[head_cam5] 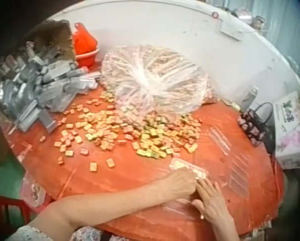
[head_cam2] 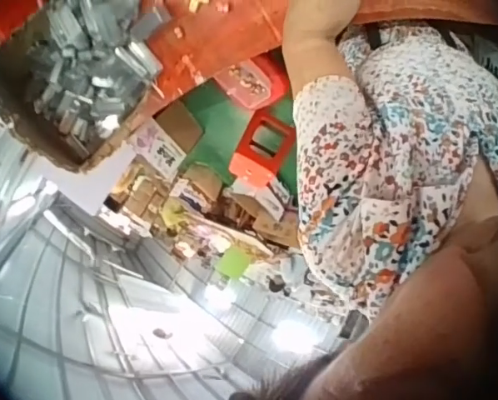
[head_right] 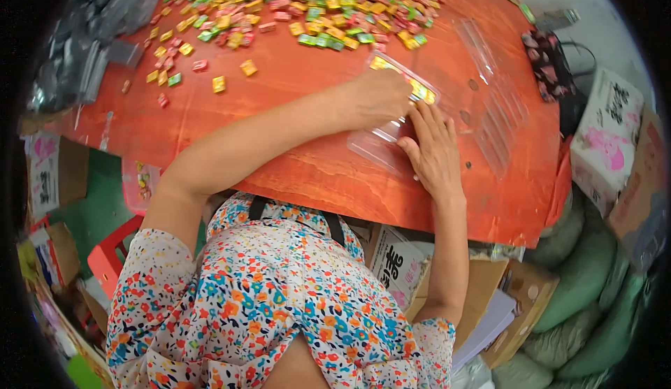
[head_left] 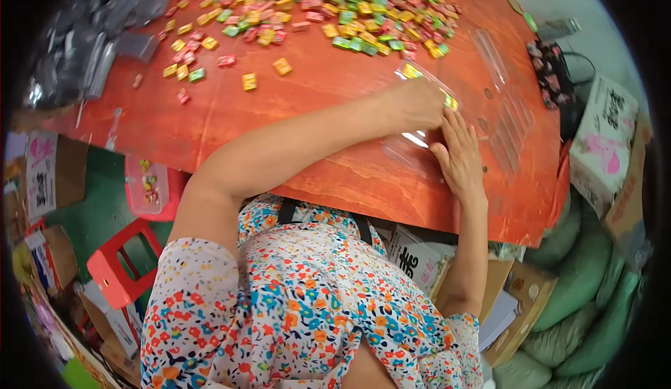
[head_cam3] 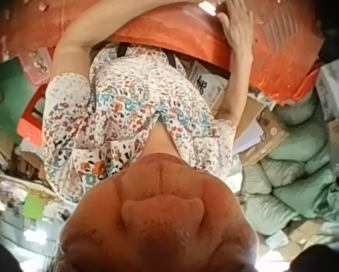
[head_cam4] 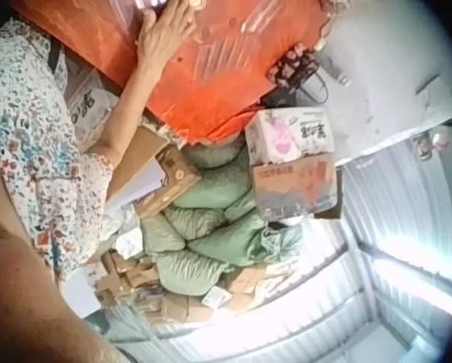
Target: Sorting small colored toy tiles into plastic sleeves and placing the finished sets into a cardboard box.
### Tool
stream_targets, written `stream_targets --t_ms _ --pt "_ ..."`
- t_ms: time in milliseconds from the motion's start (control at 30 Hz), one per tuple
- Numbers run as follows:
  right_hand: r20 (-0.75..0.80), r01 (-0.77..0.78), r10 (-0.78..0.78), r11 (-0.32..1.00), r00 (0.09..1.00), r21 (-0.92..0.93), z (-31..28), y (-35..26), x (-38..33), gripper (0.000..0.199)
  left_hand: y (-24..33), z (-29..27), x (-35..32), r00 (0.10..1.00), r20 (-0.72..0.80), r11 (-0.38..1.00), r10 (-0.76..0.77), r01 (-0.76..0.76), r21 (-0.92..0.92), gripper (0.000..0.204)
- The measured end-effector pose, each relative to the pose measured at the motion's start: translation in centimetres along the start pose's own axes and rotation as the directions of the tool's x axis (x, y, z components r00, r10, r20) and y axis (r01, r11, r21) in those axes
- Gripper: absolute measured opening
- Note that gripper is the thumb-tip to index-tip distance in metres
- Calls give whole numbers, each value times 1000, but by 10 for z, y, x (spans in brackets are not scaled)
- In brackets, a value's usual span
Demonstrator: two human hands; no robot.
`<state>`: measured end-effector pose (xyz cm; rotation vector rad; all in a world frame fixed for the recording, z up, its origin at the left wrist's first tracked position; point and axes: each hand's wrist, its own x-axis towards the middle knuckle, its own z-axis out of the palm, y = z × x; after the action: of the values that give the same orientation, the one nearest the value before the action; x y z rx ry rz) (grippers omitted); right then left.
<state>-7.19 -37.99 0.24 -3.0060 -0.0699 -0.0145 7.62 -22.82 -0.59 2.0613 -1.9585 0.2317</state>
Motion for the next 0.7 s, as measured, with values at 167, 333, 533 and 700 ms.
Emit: stream_targets --t_ms 167,333,533,700 --pt "-25 -10 12 997 1000 78 8 6 5 59 -17 15 -16 974 -217 995 -69 52 -84 11" --pt "-65 3 3 996 998 91 7 3 1 59 -17 -2 -6 962 -247 986 -119 85 -144 10" --pt "-117 -27 72 936 990 350 10 18 -5 58 -16 -1 -5 992 -112 996 -51 41 -84 9" --pt "-228 -102 331 740 916 665 1 34 -19 57 -9 -11 -3 994 36 983 -100 104 -150 14"
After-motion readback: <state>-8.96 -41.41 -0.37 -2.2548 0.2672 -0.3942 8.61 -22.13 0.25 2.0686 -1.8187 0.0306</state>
